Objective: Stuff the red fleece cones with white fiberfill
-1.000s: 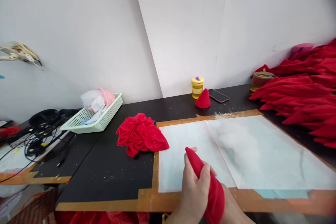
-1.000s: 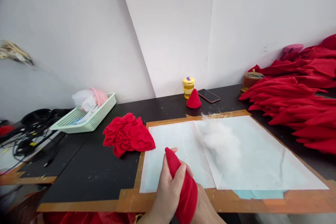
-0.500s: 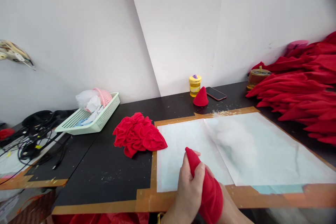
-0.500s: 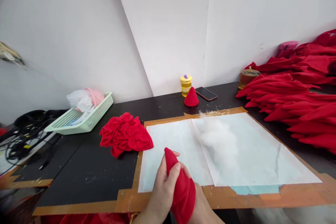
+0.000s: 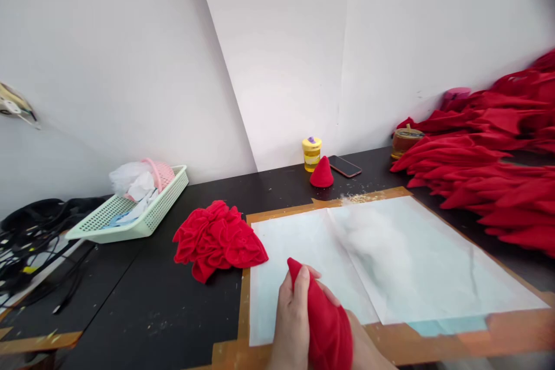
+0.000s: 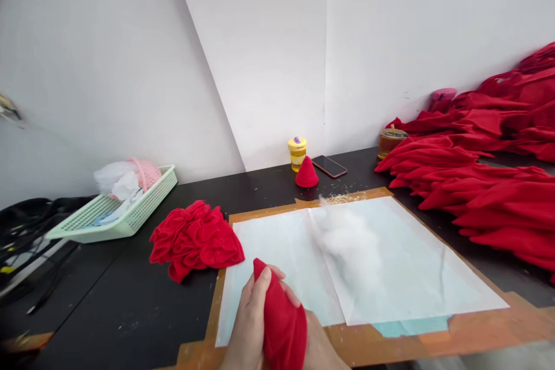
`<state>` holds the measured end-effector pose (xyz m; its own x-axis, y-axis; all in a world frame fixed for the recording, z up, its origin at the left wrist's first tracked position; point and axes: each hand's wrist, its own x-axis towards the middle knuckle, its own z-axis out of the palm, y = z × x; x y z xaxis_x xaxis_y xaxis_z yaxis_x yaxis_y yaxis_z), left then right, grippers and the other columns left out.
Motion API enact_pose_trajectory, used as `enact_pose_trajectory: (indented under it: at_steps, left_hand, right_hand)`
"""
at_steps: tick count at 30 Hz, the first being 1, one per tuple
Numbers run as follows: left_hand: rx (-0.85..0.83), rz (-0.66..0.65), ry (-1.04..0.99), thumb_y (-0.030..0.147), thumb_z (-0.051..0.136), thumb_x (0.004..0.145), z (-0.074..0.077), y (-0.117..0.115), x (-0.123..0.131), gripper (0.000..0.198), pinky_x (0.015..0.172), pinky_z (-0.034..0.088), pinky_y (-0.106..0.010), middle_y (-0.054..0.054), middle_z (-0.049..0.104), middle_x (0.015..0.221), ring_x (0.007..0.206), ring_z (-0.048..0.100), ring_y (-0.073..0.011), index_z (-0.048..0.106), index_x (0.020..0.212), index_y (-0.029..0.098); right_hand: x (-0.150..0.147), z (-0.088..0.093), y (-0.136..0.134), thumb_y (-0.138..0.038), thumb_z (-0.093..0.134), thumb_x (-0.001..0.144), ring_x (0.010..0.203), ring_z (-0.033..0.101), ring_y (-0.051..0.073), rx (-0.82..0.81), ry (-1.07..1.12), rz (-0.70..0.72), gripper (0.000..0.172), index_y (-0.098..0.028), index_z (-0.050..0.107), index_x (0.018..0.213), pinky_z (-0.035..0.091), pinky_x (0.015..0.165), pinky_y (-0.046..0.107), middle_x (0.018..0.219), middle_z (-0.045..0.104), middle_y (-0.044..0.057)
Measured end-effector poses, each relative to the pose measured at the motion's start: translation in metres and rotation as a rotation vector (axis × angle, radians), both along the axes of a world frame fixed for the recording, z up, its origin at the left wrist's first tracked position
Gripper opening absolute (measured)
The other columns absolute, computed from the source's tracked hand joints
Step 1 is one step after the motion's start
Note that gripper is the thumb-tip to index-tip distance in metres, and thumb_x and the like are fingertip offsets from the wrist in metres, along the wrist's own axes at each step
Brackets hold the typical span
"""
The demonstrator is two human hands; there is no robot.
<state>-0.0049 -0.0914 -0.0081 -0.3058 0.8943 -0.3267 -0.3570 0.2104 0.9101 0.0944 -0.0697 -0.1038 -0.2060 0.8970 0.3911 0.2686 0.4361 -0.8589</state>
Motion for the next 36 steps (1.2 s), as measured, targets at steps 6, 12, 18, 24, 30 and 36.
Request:
enact_pose_trajectory:
  at_steps: [6, 12, 18, 24, 30, 36]
  left_hand:
    - [0.034, 0.028, -0.235, 0.051, 0.068, 0.085, 0.007, 0.017, -0.019, 0.039, 0.068, 0.052, -0.031, -0.004, 0.071, 0.073, 0.068, 0.068, -0.0203, 0.062, 0.103, 0.018]
    - [0.127, 0.193, -0.318, 0.048, 0.072, 0.083, 0.016, 0.035, -0.029, 0.050, 0.067, 0.054, -0.029, -0.009, 0.074, 0.092, 0.072, 0.067, -0.0183, 0.059, 0.120, 0.016]
    - [0.202, 0.080, -0.131, 0.033, 0.082, 0.076, -0.007, 0.016, -0.001, 0.072, 0.087, 0.055, -0.033, -0.008, 0.070, 0.120, 0.103, 0.067, -0.0247, 0.049, 0.140, 0.025]
    - [0.195, 0.096, 0.001, 0.035, 0.082, 0.076, -0.012, 0.016, 0.003, 0.065, 0.095, 0.053, -0.029, -0.005, 0.070, 0.123, 0.115, 0.063, -0.0270, 0.058, 0.136, 0.027]
    - [0.154, 0.259, -0.201, 0.032, 0.081, 0.079, 0.002, 0.029, -0.031, 0.050, 0.081, 0.057, -0.026, -0.005, 0.074, 0.112, 0.091, 0.070, -0.0183, 0.064, 0.125, 0.022]
    - [0.010, 0.247, -0.410, 0.024, 0.077, 0.083, 0.003, 0.045, -0.036, 0.031, 0.066, 0.058, -0.023, -0.003, 0.075, 0.094, 0.072, 0.069, -0.0136, 0.070, 0.112, 0.019]
  right_hand:
    - [-0.001, 0.022, 0.003, -0.011, 0.055, 0.083, 0.050, 0.070, 0.019, 0.378, -0.130, 0.157, 0.028, -0.027, 0.077, 0.091, 0.059, 0.045, 0.022, 0.068, 0.078, -0.002]
    - [0.000, 0.042, -0.003, -0.008, 0.050, 0.089, 0.093, 0.078, 0.025, 0.520, -0.077, 0.059, 0.041, -0.020, 0.069, 0.123, 0.065, 0.075, 0.028, 0.108, 0.078, 0.013]
    - [-0.007, 0.045, 0.006, -0.025, 0.066, 0.083, 0.071, 0.077, 0.028, 0.232, 0.155, -0.100, 0.015, -0.021, 0.078, 0.093, 0.065, 0.061, 0.034, 0.087, 0.081, 0.009]
    - [-0.016, 0.052, 0.001, -0.025, 0.057, 0.087, 0.063, 0.072, 0.022, 0.075, 0.260, -0.051, 0.016, -0.022, 0.073, 0.085, 0.062, 0.058, 0.028, 0.077, 0.078, 0.003]
    - [0.060, 0.086, 0.009, -0.010, 0.051, 0.093, 0.087, 0.074, 0.020, 0.420, -0.218, 0.127, 0.033, -0.026, 0.068, 0.117, 0.060, 0.074, 0.025, 0.101, 0.078, 0.005]
    - [0.121, 0.083, 0.083, -0.034, 0.073, 0.081, 0.115, 0.062, 0.039, 0.412, -0.560, -0.291, 0.059, -0.021, 0.060, 0.137, 0.050, 0.096, 0.057, 0.144, 0.058, 0.018]
